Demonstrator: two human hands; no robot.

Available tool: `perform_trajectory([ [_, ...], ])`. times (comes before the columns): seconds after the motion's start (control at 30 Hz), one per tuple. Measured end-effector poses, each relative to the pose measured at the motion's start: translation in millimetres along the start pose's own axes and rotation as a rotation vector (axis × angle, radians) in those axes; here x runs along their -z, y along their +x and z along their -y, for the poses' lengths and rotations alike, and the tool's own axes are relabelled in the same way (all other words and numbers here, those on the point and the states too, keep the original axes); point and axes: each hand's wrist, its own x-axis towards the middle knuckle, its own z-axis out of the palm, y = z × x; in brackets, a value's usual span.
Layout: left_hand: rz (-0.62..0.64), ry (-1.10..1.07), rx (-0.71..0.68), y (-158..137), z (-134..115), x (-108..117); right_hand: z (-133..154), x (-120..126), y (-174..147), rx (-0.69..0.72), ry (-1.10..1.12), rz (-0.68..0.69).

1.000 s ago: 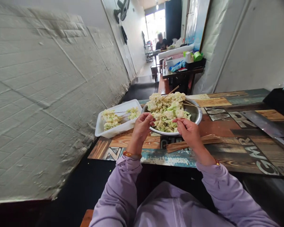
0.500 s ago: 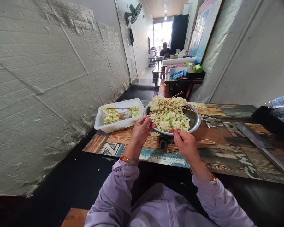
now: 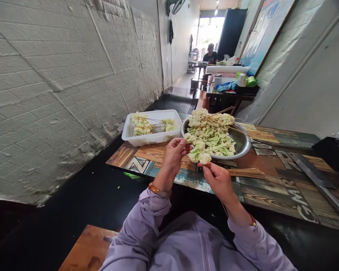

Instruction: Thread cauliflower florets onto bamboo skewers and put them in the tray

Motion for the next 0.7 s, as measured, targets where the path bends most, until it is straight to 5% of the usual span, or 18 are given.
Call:
perform_trajectory([
  [0.27, 0.029, 0.061, -0.113, -2.9, -1.6, 1.1, -0.9, 0.1, 0.6, -0.030, 0.038, -0.010],
  [0.7, 0.154, 0.066, -0.029, -0.2, 2.2, -5.5, -8.1, -5.8, 4.5, -0.016, 0.065, 0.049],
])
